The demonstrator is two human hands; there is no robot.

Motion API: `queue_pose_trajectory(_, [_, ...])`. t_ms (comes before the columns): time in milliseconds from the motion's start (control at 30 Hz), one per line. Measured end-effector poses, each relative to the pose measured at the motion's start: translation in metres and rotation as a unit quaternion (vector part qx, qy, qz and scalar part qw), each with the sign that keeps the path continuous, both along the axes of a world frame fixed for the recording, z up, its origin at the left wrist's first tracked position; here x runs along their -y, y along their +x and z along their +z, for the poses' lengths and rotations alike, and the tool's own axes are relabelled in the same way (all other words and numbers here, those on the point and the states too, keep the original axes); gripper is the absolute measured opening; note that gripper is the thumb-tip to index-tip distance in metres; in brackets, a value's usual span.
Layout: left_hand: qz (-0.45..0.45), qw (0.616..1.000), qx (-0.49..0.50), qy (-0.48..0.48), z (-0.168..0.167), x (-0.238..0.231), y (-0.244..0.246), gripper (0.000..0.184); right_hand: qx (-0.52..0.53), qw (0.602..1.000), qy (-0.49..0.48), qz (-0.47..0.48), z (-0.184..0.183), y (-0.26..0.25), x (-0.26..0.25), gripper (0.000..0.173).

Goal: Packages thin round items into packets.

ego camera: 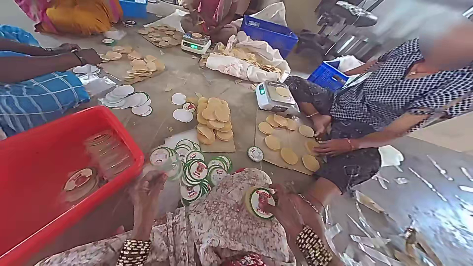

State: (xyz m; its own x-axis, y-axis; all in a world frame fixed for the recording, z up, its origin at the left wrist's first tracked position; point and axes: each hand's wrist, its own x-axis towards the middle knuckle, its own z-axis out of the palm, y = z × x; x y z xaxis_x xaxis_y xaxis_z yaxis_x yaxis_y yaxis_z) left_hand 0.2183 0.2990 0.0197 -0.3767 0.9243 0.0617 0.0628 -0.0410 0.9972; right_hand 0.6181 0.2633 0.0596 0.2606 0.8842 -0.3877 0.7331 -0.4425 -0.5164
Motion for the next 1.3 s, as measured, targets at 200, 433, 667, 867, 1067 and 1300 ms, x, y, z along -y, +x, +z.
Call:
queue_pose_trajectory(200, [-0.002,1.0,0.01,0.011,0.0,-0.002,0.001,0.011,-0.085,0.995,0.045,-0.004,0.034,-0.018,0.004,0.022])
queue_pose_trajectory(433, [-0.009,1.0,0.002,0.028,0.0,-0.002,0.001,0.011,0.317,0.864,0.29,0.26,0.021,-0.024,0.033,0.032])
queue_pose_trajectory(667, [-0.003,1.0,0.001,0.006,-0.001,-0.003,-0.001,0.011,0.239,0.917,0.131,0.292,0.027,-0.04,0.027,0.057])
queue_pose_trajectory(867, [0.003,1.0,0.01,0.013,-0.001,-0.005,-0.002,0.01,0.148,0.934,0.102,0.31,0.011,-0.11,-0.057,0.028])
queue_pose_trajectory(1067, [0.004,1.0,0.0,0.009,-0.002,-0.004,-0.007,0.012,0.189,0.932,-0.118,0.284,-0.061,-0.148,-0.141,0.084])
queue_pose_trajectory(1300, [0.001,1.0,0.016,0.012,0.001,-0.009,-0.007,0.009,0.115,0.952,-0.131,0.252,-0.059,-0.13,-0.151,0.043])
